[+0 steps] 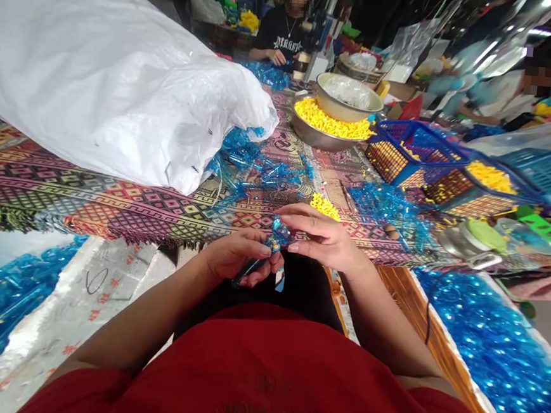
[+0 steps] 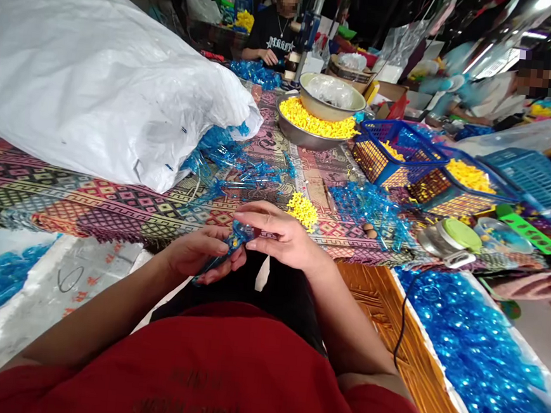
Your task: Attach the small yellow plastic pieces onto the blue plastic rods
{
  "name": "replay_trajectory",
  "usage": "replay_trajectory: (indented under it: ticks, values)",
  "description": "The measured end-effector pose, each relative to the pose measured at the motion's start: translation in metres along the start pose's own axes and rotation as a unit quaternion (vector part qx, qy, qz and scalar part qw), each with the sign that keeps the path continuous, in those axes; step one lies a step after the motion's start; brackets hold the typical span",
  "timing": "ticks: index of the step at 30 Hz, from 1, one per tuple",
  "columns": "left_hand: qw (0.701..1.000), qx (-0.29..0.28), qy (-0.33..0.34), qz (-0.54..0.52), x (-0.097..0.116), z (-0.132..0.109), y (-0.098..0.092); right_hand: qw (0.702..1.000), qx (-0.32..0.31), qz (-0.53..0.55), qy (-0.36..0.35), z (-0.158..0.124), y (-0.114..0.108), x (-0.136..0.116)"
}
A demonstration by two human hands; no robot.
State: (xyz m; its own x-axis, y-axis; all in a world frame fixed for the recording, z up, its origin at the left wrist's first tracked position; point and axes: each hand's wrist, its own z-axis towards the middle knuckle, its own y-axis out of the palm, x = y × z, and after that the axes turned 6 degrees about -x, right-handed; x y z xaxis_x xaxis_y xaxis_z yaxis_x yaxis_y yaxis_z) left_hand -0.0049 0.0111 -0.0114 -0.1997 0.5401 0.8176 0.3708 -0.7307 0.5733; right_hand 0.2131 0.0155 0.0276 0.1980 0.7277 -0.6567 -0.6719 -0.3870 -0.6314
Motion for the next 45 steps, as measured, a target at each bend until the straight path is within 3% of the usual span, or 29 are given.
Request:
replay_trajectory:
  ticks: [4, 8, 11, 13, 15, 17, 19, 22, 29, 35, 39, 40, 42, 44, 45]
  values:
    - [0.998, -0.028, -0.024, -0.044, -0.006, 0.001, -0.001, 1.0, -0.011, -0.009, -0.006, 0.001, 0.003, -0.006]
    - [0.999, -0.031, -0.039, -0.002, -0.004, 0.0, 0.0, 0.999, 0.025, -0.022, 0.007, -0.001, 0.011, -0.004]
    - [0.994, 0.037, -0.012, 0.104, 0.001, -0.003, 0.005, 0.997, 0.053, -0.039, 0.027, -0.004, 0.016, -0.001]
    - [0.958, 0.147, 0.045, 0.24, 0.002, -0.006, 0.01, 0.996, 0.067, -0.046, 0.041, -0.005, 0.019, 0.0]
    - [0.879, 0.231, 0.106, 0.403, 0.001, -0.008, 0.015, 0.994, 0.086, -0.049, 0.054, -0.005, 0.021, 0.0]
    - [0.798, 0.254, 0.137, 0.53, -0.001, -0.011, 0.017, 0.991, 0.108, -0.053, 0.061, -0.005, 0.023, 0.001]
    - [0.748, 0.249, 0.133, 0.6, -0.003, -0.013, 0.018, 0.99, 0.117, -0.054, 0.063, -0.004, 0.023, 0.001]
    - [0.713, 0.242, 0.111, 0.649, -0.005, -0.015, 0.015, 0.993, 0.094, -0.05, 0.059, -0.002, 0.022, 0.0]
    - [0.678, 0.26, 0.087, 0.682, -0.004, -0.016, 0.012, 0.995, 0.049, -0.073, 0.052, -0.002, 0.02, -0.004]
    - [0.719, 0.232, 0.09, 0.649, -0.008, -0.014, 0.006, 0.991, 0.072, -0.088, 0.065, 0.002, 0.033, 0.0]
    - [0.743, 0.277, 0.118, 0.598, -0.01, -0.013, 0.003, 0.992, 0.085, -0.083, 0.041, 0.004, 0.036, 0.004]
    - [0.771, 0.286, 0.116, 0.558, -0.008, -0.013, 0.001, 0.992, 0.092, -0.083, 0.031, 0.003, 0.036, 0.005]
    - [0.859, 0.266, 0.081, 0.43, -0.004, -0.013, -0.002, 0.991, 0.104, -0.088, 0.012, 0.002, 0.036, 0.004]
    - [0.939, 0.197, 0.023, 0.28, 0.0, -0.013, -0.006, 0.991, 0.099, -0.088, -0.005, 0.0, 0.036, 0.002]
    - [0.96, 0.164, 0.003, 0.225, 0.001, -0.013, -0.008, 0.993, 0.089, -0.08, -0.011, -0.002, 0.035, 0.002]
